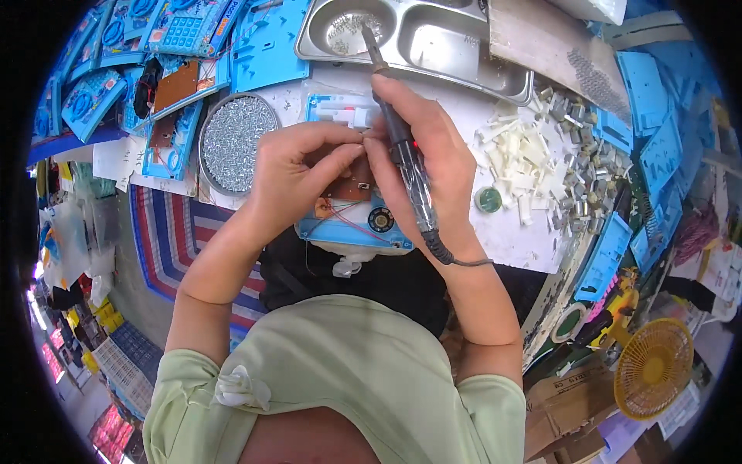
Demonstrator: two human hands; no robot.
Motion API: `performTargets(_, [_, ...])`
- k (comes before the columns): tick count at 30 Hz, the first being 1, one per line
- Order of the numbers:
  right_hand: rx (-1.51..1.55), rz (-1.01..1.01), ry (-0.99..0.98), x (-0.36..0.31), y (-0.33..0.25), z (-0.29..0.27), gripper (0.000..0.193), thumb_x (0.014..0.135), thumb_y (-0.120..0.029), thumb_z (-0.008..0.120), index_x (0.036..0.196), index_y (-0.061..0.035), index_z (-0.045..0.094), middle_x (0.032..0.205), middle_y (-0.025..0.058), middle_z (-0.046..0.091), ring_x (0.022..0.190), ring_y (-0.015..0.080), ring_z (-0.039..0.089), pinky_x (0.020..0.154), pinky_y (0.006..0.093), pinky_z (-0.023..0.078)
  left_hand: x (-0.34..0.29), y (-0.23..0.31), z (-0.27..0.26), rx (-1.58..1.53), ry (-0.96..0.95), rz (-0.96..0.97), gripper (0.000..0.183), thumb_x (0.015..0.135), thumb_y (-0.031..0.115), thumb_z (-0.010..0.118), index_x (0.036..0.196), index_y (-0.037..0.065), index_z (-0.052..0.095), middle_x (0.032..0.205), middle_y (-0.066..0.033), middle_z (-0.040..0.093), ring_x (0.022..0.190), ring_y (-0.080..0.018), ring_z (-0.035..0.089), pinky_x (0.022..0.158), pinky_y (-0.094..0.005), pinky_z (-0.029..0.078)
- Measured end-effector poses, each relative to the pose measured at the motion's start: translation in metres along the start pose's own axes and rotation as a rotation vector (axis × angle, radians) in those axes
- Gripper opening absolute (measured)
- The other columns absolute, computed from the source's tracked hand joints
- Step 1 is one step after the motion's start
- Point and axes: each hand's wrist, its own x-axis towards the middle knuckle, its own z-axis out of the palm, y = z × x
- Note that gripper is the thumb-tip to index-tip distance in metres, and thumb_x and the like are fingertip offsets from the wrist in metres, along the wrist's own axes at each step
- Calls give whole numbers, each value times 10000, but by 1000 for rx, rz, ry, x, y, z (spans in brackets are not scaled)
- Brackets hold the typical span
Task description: Assembling and soldering internal components of an electronic device within a blue plastic casing.
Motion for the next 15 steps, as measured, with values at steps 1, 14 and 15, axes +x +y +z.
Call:
performTargets(1, [-12, -6, 9, 0, 0, 0, 579, 855, 81, 756, 1394, -65, 603, 1021, 38, 681, 932, 112, 675, 857, 275, 560, 0, -1, 0, 27, 19, 61, 128, 937, 89, 729, 1031, 3, 748, 811, -84, 725, 645, -149, 729, 507, -282, 557])
performTargets(14, [-296, -225, 108, -10, -1, -27, 547, 761, 107, 776, 1274, -55, 683, 857, 97, 660, 743, 206, 650, 680, 305, 531, 8, -3, 1, 397, 75, 263, 112, 829, 58, 777, 843, -12, 691, 1099, -124, 594, 808, -262, 673, 684, -342, 554])
performTargets(15, [-278, -202, 104, -12, -1, -28, 548, 761, 102, 779, 1276, -56, 683, 861, 97, 663, 745, 205, 651, 680, 303, 531, 9, -3, 2, 418, 66, 264, 110, 838, 43, 776, 844, -22, 688, 1106, -124, 588, 809, -238, 678, 677, -314, 562])
